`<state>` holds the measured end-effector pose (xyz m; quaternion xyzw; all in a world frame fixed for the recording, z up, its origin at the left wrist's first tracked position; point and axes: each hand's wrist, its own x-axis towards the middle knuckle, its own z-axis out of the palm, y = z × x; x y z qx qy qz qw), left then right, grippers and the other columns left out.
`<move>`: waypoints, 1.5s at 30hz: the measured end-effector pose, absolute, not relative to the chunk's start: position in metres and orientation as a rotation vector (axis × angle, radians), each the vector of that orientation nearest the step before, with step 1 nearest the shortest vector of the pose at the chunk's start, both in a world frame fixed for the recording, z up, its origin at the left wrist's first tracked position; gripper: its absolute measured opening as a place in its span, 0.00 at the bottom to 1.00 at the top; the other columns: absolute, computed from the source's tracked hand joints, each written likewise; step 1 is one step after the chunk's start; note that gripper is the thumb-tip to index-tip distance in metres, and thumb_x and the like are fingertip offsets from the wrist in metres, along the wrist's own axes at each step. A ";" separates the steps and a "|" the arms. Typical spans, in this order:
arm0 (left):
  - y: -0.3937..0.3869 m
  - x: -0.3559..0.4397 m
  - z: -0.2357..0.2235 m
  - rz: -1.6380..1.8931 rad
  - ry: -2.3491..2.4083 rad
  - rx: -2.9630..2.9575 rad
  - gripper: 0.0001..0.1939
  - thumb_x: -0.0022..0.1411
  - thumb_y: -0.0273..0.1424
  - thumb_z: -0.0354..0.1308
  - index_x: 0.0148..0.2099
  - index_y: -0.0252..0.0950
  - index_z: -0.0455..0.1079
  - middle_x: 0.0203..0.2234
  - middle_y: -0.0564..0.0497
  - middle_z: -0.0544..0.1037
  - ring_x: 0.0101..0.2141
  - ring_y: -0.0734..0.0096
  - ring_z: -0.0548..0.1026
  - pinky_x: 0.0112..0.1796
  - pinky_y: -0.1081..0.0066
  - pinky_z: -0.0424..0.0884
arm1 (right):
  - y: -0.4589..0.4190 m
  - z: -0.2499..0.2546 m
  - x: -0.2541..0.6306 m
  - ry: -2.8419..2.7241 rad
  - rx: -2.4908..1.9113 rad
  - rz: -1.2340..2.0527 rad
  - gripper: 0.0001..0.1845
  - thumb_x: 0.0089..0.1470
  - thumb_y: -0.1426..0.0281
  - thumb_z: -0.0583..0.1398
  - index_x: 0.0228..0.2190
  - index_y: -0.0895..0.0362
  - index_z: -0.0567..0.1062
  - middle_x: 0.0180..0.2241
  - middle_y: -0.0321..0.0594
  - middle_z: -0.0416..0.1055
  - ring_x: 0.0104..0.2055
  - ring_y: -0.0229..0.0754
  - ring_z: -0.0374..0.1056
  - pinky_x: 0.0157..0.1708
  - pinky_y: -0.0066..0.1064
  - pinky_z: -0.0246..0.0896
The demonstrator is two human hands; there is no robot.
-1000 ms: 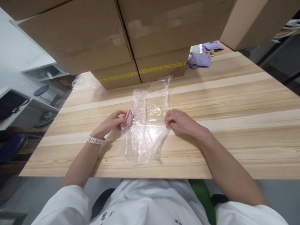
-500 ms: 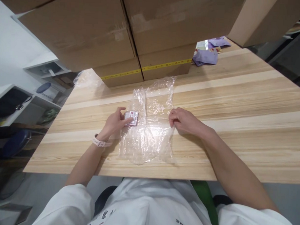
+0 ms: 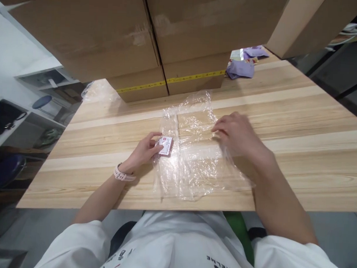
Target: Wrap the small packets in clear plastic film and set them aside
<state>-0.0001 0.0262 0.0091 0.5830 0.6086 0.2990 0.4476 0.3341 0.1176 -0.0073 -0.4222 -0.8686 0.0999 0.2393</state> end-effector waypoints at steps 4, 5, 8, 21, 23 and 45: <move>0.026 -0.003 0.008 0.777 1.449 1.347 0.27 0.62 0.34 0.63 0.61 0.36 0.64 0.24 0.54 0.74 0.21 0.73 0.68 0.24 0.72 0.60 | 0.084 -0.002 0.275 -2.563 -0.974 0.557 0.14 0.66 0.65 0.56 0.41 0.48 0.82 0.45 0.43 0.78 0.48 0.55 0.67 0.51 0.57 0.59; 0.026 -0.004 0.007 0.787 1.427 1.326 0.26 0.62 0.35 0.64 0.60 0.35 0.64 0.24 0.54 0.74 0.21 0.73 0.67 0.24 0.72 0.60 | 0.077 -0.001 0.263 -2.583 -0.915 0.595 0.14 0.66 0.66 0.56 0.46 0.47 0.81 0.48 0.43 0.77 0.51 0.56 0.67 0.52 0.57 0.59; 0.027 -0.008 0.005 0.875 1.408 1.270 0.21 0.66 0.43 0.60 0.54 0.36 0.68 0.24 0.53 0.73 0.22 0.73 0.68 0.24 0.72 0.62 | 0.064 0.003 0.235 -2.621 -0.712 0.627 0.23 0.64 0.66 0.60 0.59 0.43 0.72 0.61 0.42 0.69 0.61 0.57 0.62 0.57 0.56 0.58; 0.049 -0.071 -0.002 1.262 1.705 0.995 0.13 0.47 0.26 0.66 0.37 0.35 0.69 0.23 0.54 0.73 0.23 0.73 0.70 0.26 0.74 0.64 | 0.071 -0.009 0.174 -2.577 -0.540 0.632 0.22 0.62 0.66 0.62 0.57 0.45 0.71 0.67 0.41 0.61 0.69 0.53 0.55 0.65 0.56 0.54; 0.050 -0.079 0.004 1.437 1.882 0.991 0.16 0.49 0.23 0.63 0.42 0.37 0.69 0.30 0.53 0.74 0.28 0.71 0.73 0.29 0.73 0.67 | 0.076 -0.015 0.182 -2.537 -0.686 0.685 0.26 0.59 0.65 0.64 0.58 0.46 0.69 0.66 0.43 0.62 0.66 0.56 0.58 0.63 0.57 0.57; 0.024 -0.026 -0.006 0.854 1.354 1.621 0.43 0.51 0.18 0.64 0.69 0.40 0.61 0.53 0.40 0.71 0.55 0.53 0.71 0.60 0.48 0.64 | 0.078 -0.013 0.193 -2.428 -0.746 0.981 0.40 0.53 0.68 0.67 0.64 0.42 0.61 0.59 0.43 0.69 0.55 0.56 0.65 0.51 0.52 0.65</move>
